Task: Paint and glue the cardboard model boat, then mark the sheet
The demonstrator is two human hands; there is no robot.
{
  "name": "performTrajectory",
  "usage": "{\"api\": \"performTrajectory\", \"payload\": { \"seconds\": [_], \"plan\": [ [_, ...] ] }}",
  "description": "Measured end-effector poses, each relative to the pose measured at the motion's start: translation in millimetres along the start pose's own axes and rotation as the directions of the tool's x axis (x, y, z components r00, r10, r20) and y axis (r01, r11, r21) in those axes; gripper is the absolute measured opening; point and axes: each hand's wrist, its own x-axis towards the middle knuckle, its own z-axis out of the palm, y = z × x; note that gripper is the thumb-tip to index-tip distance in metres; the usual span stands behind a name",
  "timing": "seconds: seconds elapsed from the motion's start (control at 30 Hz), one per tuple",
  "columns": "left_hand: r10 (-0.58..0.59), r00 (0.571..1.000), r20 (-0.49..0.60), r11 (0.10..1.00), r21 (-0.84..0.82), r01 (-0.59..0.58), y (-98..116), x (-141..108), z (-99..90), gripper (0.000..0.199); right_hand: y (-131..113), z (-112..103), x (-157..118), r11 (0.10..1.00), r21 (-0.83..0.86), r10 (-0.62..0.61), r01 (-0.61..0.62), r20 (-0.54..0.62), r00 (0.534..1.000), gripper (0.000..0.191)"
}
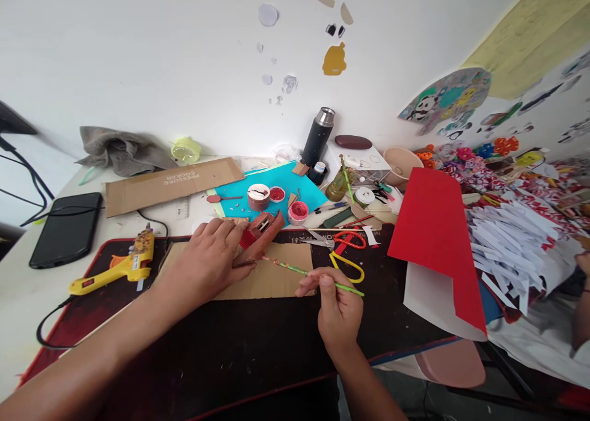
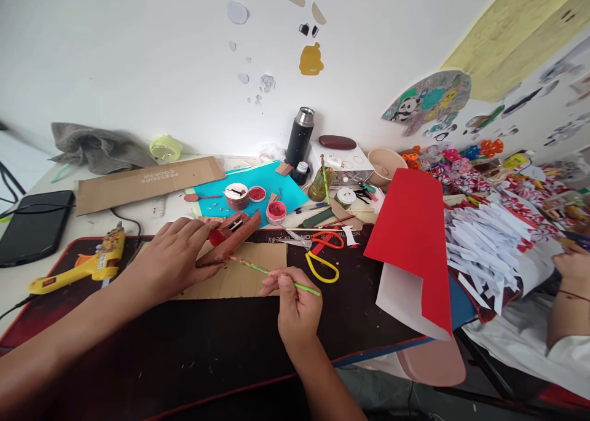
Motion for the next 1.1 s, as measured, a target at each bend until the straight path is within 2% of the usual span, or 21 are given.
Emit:
{"api": "performTrajectory", "payload": {
  "seconds": [0.13, 0.3, 0.37, 0.47, 0.6, 0.83, 1.0, 1.1],
  "plan": [
    [0.004, 1.0, -0.004, 1.0, -0.022, -0.004, 0, -1, 0.2, 0.076, -1, -1, 1, 1.0, 0.015, -0.024, 0.025, -0.025, 0.999, 0.03],
    [0.012, 1.0, -0.008, 1.0, -0.012, -0.012, 0, 0, 0.2, 0.076, -4, 7, -3, 0.997, 0.024, -0.072, 0.07, 0.113, 0.991, 0.027],
    [0.009, 1.0, 0.008, 1.0, -0.009, -0.009, 0, 1, -0.7, 0.077, -3, 9, -3, 0.997, 0.008, -0.078, 0.078, 0.135, 0.988, 0.026],
    [0.004, 1.0, 0.027, 1.0, -0.015, -0.003, 0, 1, -0.9, 0.079, -2, 8, 0, 0.999, 0.0, -0.054, 0.055, 0.084, 0.995, 0.028],
    [0.016, 1.0, -0.003, 1.0, -0.023, -0.016, -1, 0, 1.6, 0.076, -1, 4, 3, 0.999, 0.0, -0.049, 0.049, -0.021, 0.999, 0.028],
    [0.0, 1.0, -0.007, 0.999, -0.035, 0.0, -1, -1, 2.2, 0.076, -1, 8, -2, 0.999, 0.032, -0.039, 0.036, 0.091, 0.995, 0.028],
    [0.02, 1.0, -0.022, 1.0, -0.017, -0.02, -1, -1, 2.1, 0.079, -1, 5, 3, 0.999, 0.008, -0.034, 0.035, -0.021, 0.999, 0.028],
    [0.024, 0.999, -0.026, 1.0, -0.011, -0.024, -2, -1, 2.5, 0.077, -2, 4, 2, 0.999, 0.025, -0.034, 0.034, -0.013, 0.999, 0.029]
  ]
}}
